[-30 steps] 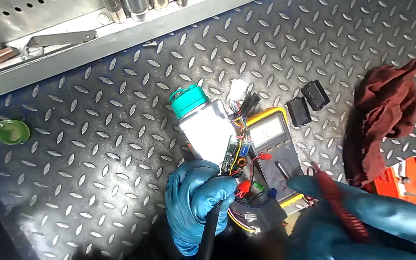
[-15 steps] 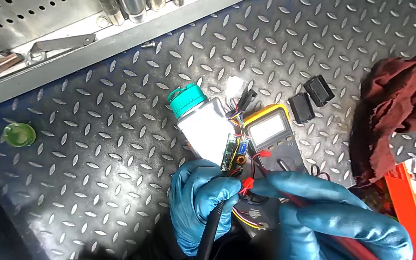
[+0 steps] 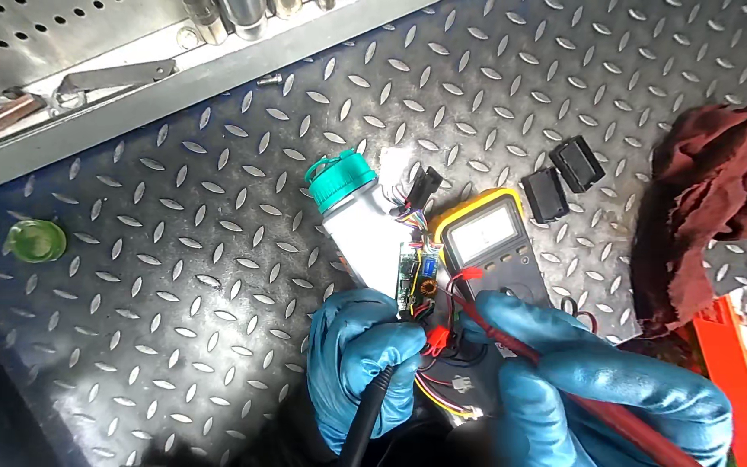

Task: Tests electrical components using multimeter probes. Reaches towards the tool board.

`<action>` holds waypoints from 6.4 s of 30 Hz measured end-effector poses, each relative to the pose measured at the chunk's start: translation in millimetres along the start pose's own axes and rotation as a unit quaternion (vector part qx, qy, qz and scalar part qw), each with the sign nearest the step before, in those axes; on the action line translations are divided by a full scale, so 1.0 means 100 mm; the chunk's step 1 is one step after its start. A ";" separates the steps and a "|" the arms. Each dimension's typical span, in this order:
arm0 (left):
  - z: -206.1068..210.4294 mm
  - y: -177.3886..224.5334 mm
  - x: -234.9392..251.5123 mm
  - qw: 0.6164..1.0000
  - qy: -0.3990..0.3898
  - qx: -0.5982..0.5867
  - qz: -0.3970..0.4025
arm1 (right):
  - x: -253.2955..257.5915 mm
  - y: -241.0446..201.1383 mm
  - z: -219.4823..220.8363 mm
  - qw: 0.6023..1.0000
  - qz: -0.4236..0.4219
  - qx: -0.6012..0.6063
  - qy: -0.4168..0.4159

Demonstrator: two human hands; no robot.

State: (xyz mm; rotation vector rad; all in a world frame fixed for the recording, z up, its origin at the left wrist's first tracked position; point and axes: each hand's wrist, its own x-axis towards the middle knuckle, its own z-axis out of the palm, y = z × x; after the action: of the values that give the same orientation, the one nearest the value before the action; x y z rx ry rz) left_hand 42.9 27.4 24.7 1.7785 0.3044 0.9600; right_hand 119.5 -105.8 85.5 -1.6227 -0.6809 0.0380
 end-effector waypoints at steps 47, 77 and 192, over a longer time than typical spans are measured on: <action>-0.04 0.07 0.07 0.997 -0.032 0.072 -0.002 | 0.02 -0.01 0.03 0.996 -0.026 -0.079 -0.031; -0.04 0.06 0.07 0.998 -0.029 0.053 -0.002 | 0.05 -0.01 0.11 0.997 -0.026 -0.069 0.002; -0.05 0.05 0.06 0.998 -0.037 0.047 -0.011 | 0.00 0.02 0.11 0.995 -0.054 -0.085 -0.004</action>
State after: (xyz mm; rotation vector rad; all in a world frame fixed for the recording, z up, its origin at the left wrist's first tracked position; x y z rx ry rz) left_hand 41.8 32.5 32.9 1.8875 0.3252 0.8737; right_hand 116.0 -95.8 82.1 -1.7457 -0.7946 -0.0932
